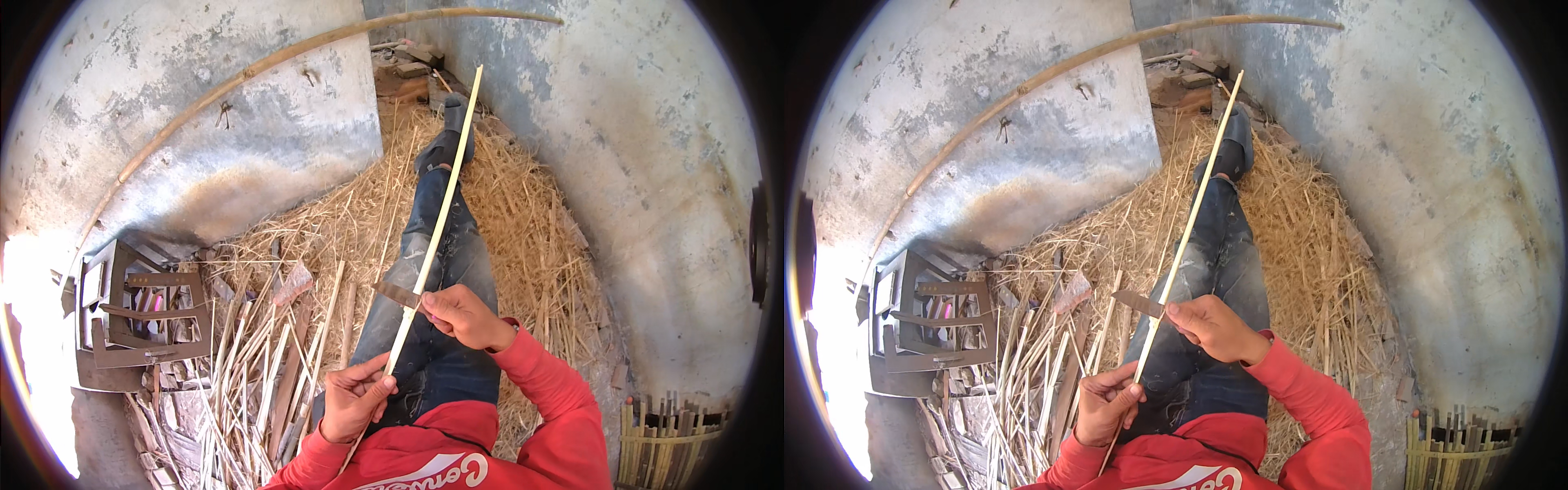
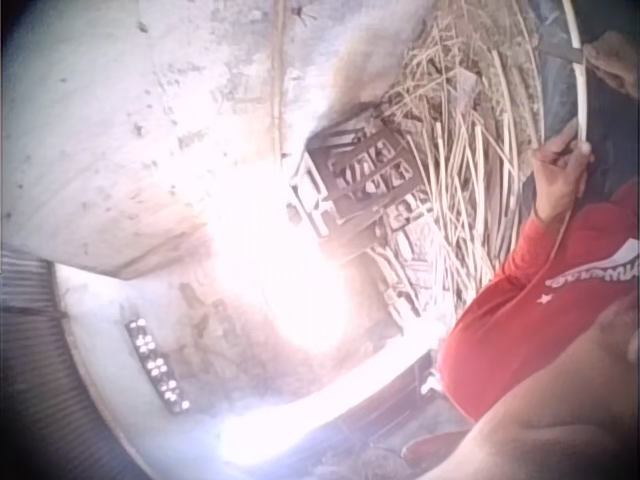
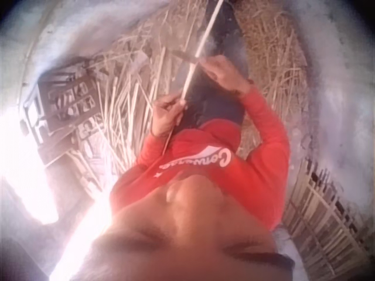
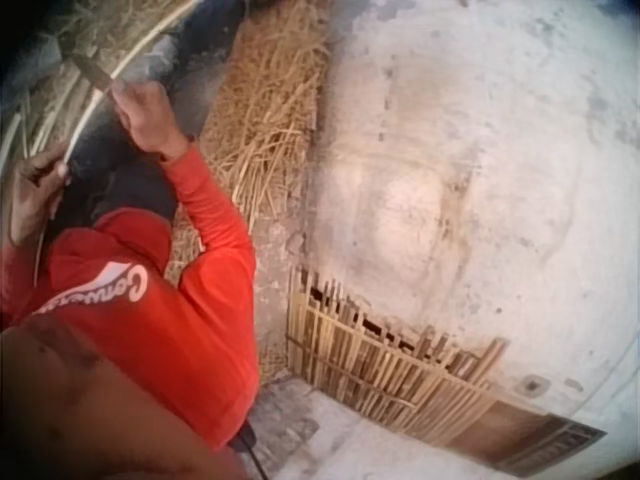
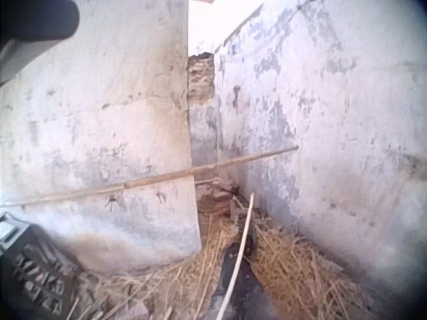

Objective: The person shaves a thin strip of bamboo using a knife, smoothing the edges and removing bark while sitting on the floor.

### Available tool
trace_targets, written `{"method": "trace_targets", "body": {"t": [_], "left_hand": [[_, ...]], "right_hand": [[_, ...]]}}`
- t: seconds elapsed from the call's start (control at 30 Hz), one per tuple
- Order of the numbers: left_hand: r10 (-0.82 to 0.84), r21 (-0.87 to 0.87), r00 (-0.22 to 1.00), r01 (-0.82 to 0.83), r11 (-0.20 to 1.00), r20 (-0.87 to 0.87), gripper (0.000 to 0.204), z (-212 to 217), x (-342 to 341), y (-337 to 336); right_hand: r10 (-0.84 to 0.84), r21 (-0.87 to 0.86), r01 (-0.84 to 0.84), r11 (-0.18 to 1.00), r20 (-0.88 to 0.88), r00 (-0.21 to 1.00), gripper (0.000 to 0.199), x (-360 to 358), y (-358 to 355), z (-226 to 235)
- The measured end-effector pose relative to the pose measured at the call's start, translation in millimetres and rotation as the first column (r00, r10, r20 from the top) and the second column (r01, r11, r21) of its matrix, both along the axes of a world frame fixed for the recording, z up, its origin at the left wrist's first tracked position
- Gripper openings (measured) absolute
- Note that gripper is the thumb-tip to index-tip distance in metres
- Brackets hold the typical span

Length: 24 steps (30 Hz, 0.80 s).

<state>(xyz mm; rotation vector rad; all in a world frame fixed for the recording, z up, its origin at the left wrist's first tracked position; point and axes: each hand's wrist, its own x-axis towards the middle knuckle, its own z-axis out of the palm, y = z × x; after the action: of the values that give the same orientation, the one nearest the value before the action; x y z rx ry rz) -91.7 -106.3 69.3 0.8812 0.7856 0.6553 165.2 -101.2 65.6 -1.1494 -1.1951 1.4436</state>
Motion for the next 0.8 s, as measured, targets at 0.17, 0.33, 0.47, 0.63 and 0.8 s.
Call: {"method": "trace_targets", "body": {"t": [0.17,0.33,0.47,0.63,0.8], "left_hand": [[0.069,0.016,0.997,-0.069,0.997,-0.017,0.034,-11.3,-0.2,8.9],[0.219,0.180,0.974,-0.205,0.962,-0.060,0.036,-4.7,-6.4,41.8],[0.250,0.254,0.959,-0.211,0.944,-0.136,0.034,6.0,1.2,42.1],[0.140,0.251,0.971,-0.090,0.964,-0.192,0.031,12.6,13.9,34.9],[0.153,0.275,0.969,-0.096,0.957,-0.195,0.031,1.0,19.4,34.7]], "right_hand": [[0.248,-0.097,-0.274,0.957,-0.221,0.943,0.053,6.3,-3.7,0.7],[-0.008,-0.080,-0.022,0.997,-0.348,0.937,0.052,9.8,-1.5,2.5],[-0.222,0.108,0.233,0.966,-0.103,0.970,0.039,8.4,7.1,23.1],[-0.401,0.258,0.362,0.896,0.118,0.909,0.025,-11.6,18.5,25.9],[-0.459,0.283,0.402,0.871,0.172,0.872,0.027,-13.1,27.9,14.9]]}}
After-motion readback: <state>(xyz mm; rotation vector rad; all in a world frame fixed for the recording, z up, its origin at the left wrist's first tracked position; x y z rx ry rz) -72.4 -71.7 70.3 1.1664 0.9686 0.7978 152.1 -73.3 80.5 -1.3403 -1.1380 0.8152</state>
